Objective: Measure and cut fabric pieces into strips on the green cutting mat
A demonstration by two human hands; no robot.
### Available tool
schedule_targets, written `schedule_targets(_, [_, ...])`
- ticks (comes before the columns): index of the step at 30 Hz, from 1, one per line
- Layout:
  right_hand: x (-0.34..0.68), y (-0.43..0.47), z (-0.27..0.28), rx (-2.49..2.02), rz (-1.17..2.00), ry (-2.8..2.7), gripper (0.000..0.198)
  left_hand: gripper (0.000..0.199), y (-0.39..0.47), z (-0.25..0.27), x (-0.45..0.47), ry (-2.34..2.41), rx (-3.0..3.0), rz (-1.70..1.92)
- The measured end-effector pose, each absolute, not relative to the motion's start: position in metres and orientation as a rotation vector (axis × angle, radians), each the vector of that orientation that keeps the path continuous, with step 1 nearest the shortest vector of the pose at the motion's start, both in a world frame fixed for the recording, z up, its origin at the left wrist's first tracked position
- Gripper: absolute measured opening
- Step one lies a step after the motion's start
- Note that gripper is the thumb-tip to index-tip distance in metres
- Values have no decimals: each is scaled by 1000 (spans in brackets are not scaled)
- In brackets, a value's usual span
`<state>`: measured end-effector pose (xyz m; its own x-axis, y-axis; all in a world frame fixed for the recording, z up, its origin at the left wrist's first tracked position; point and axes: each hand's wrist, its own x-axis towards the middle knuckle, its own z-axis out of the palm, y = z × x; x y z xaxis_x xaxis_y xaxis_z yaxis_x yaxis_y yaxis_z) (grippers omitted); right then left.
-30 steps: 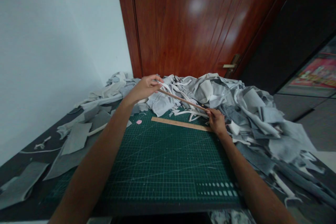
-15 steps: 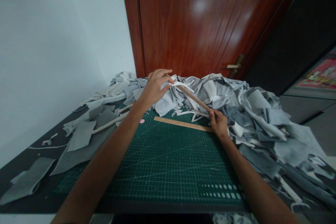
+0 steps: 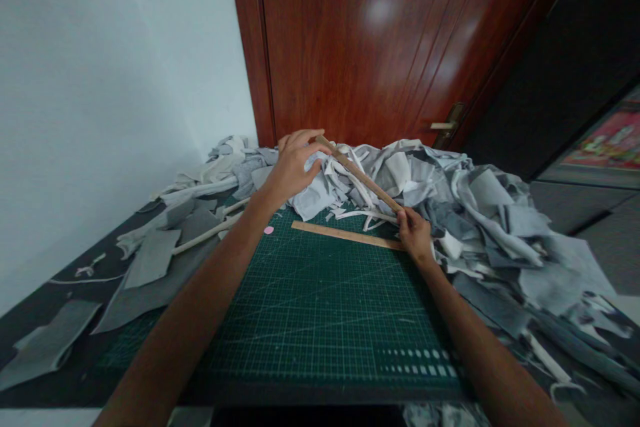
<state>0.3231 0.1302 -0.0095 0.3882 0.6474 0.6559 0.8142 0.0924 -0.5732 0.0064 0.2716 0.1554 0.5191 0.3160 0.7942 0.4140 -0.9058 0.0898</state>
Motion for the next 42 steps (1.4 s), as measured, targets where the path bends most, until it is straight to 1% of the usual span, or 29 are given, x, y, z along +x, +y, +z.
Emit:
schedule_targets(8, [319, 127, -5, -1615, -83, -1249, 65, 23, 274, 152, 8, -648, -2639, -1353])
schedule_targets(11, [321, 126, -2, -1597, -73, -1257, 67, 24, 282, 142, 8, -694, -2702, -1268])
schedule_targets(16, [341, 122, 7, -1601, -261, -1483, 62, 27, 305, 121, 1, -945, -2848, -965])
schedule_targets(20, [360, 117, 9, -1632, -388, -1499, 61, 30, 318, 117, -6, -1054, -2844, -963])
schedule_targets(23, [364, 116, 6, -1693, -396, -1393, 63, 31, 320, 120, -8, -1058, -2830, -1002])
schedule_targets(26, [354, 116, 7, -1655, -260, -1274, 63, 31, 319, 124, -8, -1052, -2825, -1026])
schedule_targets(30, [330, 119, 15, -1327, 28, -1041, 55, 32, 319, 123, -9, -1161, -2842, -911])
schedule_targets(32, [320, 121, 16, -1194, 173, -973, 55, 31, 320, 120, -10, -1208, -2854, -849])
schedule_targets(34, [313, 123, 13, -1203, 356, -983, 60, 31, 321, 116, -11, -1243, -2867, -796])
schedule_targets(37, [306, 126, 5, -1350, 615, -1046, 67, 31, 321, 112, -9, -1298, -2888, -702])
schedule_targets(42, [303, 127, 0, -1437, 804, -1028, 73, 31, 316, 110, -4, -1378, -2936, -508])
